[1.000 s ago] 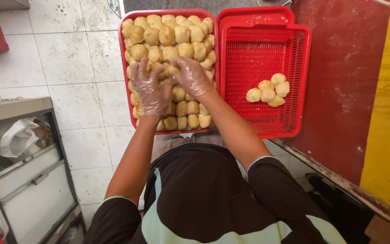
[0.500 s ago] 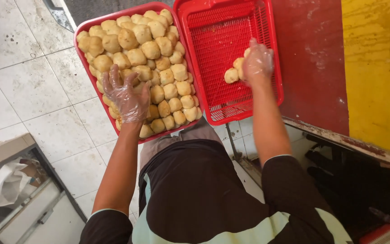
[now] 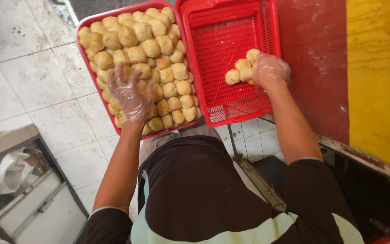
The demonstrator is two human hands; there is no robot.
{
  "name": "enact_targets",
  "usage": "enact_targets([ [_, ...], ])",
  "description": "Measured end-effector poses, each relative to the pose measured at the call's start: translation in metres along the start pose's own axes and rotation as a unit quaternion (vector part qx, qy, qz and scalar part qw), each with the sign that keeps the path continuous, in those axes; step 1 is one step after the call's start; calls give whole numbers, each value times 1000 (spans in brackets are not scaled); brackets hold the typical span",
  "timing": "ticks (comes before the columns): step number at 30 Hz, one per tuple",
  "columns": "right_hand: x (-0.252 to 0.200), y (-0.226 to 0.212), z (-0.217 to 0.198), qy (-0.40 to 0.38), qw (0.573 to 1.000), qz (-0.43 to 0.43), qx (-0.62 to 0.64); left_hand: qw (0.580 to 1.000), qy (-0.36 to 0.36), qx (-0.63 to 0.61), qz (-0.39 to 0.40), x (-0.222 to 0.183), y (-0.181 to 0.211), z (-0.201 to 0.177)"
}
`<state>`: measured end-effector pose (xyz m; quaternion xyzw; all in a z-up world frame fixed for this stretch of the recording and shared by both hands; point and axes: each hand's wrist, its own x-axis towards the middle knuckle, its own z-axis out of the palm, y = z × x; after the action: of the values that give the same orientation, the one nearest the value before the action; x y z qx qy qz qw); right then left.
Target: Transferring small, round food items from one red plastic basket to another at a fast, efficient pace.
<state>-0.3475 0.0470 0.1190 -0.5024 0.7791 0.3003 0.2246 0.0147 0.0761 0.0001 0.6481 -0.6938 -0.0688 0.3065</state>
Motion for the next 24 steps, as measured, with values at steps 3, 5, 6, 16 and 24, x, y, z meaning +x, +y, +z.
enact_targets([
  [3, 17, 15, 22, 59, 996, -2, 69, 1000, 14, 21, 16, 8, 5, 9],
  [5, 31, 16, 43, 62, 991, 1, 118, 999, 6, 37, 18, 13, 6, 9],
  [6, 37, 17, 54, 63, 983, 12, 170, 999, -6, 48, 25, 14, 7, 9],
  [16, 8, -29, 79, 175, 671, -294, 658, 995, -60, 68, 40, 17, -2, 21],
  [24, -11, -201, 94, 24, 565, -308, 765, 988, -149, 15, -41, 8, -5, 36],
])
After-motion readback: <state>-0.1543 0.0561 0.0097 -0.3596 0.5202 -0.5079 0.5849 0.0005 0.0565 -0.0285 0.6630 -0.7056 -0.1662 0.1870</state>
